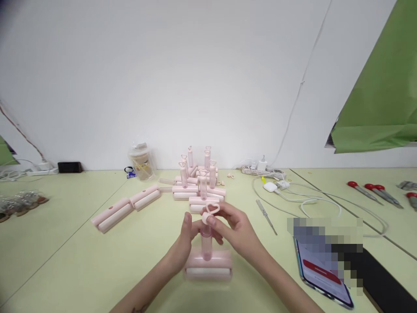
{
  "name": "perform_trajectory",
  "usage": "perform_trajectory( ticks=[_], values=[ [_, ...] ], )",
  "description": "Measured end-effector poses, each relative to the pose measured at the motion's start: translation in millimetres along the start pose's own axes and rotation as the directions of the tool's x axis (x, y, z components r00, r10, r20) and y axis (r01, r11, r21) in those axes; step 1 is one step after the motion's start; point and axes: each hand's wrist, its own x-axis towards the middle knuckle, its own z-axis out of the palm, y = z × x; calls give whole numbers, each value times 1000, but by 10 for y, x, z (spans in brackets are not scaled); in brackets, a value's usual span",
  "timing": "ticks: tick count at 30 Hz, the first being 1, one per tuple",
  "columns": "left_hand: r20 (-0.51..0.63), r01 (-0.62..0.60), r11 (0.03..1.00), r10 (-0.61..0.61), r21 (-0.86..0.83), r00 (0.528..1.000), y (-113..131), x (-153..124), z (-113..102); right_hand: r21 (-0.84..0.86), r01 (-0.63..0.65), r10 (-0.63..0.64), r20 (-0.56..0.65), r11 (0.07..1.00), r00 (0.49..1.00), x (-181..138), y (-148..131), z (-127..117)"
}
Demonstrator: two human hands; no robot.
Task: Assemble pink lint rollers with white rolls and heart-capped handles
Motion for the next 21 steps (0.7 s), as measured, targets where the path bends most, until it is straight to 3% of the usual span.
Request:
perform_trajectory(
  ticks=[4, 9, 15, 21],
  values=[
    [9, 41, 970, -40, -239, 999, -36, 91, 156, 9, -62, 61, 78, 998, 995, -89, 13, 51],
    [-37, 57, 924, -77, -378, 996, -162, 130, 214, 27, -35, 32, 125, 999, 992, -99, -15, 6],
    [-62, 4, 929, -29, -369, 998, -240, 111, 240, -172, 31, -10, 124, 985, 992, -126, -65, -6],
    [-67, 57, 938, -84, -341, 994, -249, 105, 225, -217, 53, -28, 117, 975, 993, -128, -76, 3]
  ],
)
